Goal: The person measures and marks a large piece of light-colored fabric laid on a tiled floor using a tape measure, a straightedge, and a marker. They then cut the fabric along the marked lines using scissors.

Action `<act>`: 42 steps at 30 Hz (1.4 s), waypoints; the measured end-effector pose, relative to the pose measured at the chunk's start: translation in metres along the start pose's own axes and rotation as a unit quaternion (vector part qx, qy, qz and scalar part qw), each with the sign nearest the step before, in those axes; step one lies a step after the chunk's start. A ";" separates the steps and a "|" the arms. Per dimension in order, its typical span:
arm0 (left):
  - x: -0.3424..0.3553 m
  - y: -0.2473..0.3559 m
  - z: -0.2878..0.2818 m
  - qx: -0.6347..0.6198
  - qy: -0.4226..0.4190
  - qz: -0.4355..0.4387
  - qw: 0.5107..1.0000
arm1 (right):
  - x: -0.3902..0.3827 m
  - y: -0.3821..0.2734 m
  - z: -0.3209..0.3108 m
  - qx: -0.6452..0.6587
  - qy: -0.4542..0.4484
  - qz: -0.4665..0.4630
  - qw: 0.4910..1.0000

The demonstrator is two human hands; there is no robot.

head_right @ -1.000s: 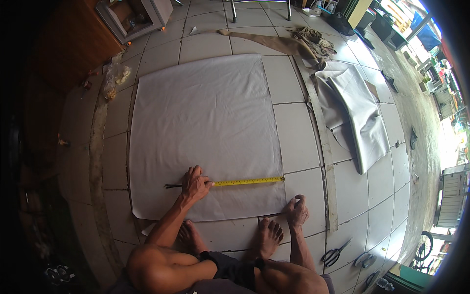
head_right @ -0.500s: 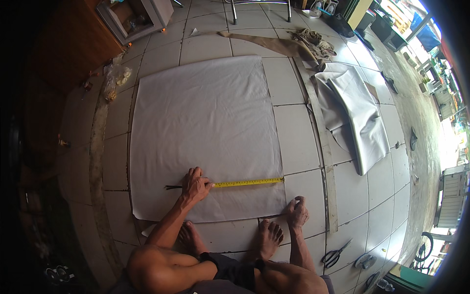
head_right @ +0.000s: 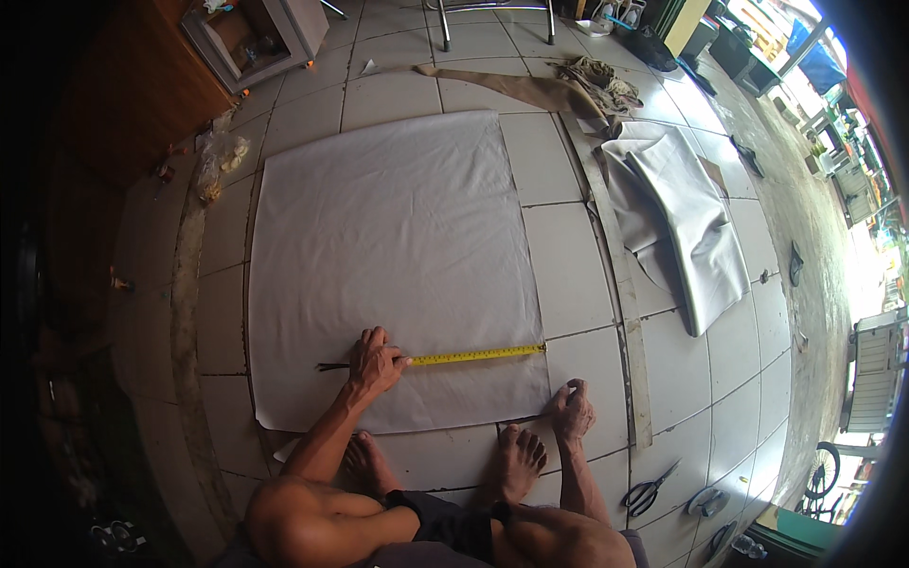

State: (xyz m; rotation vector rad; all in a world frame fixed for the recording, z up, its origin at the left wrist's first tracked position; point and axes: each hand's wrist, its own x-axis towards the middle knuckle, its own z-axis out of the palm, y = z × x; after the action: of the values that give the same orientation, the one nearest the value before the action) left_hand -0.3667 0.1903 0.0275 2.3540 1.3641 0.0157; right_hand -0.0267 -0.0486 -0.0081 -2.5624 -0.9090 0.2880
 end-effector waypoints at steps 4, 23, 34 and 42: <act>0.000 0.002 -0.003 0.007 -0.008 -0.004 1.000 | 0.000 0.000 0.000 0.006 0.002 -0.004 1.000; 0.001 -0.002 0.005 0.015 0.016 0.010 1.000 | 0.002 -0.002 -0.001 0.021 -0.008 0.036 0.999; 0.003 0.000 0.002 0.019 0.008 -0.012 1.000 | 0.002 0.000 0.000 0.029 -0.015 0.037 0.999; 0.003 -0.003 0.003 0.014 0.026 0.012 0.999 | 0.000 -0.003 -0.004 0.033 -0.006 0.030 0.999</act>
State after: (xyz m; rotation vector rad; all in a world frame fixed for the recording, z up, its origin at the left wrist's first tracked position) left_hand -0.3668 0.1932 0.0233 2.4084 1.3683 0.0670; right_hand -0.0270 -0.0475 -0.0027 -2.5334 -0.8147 0.3462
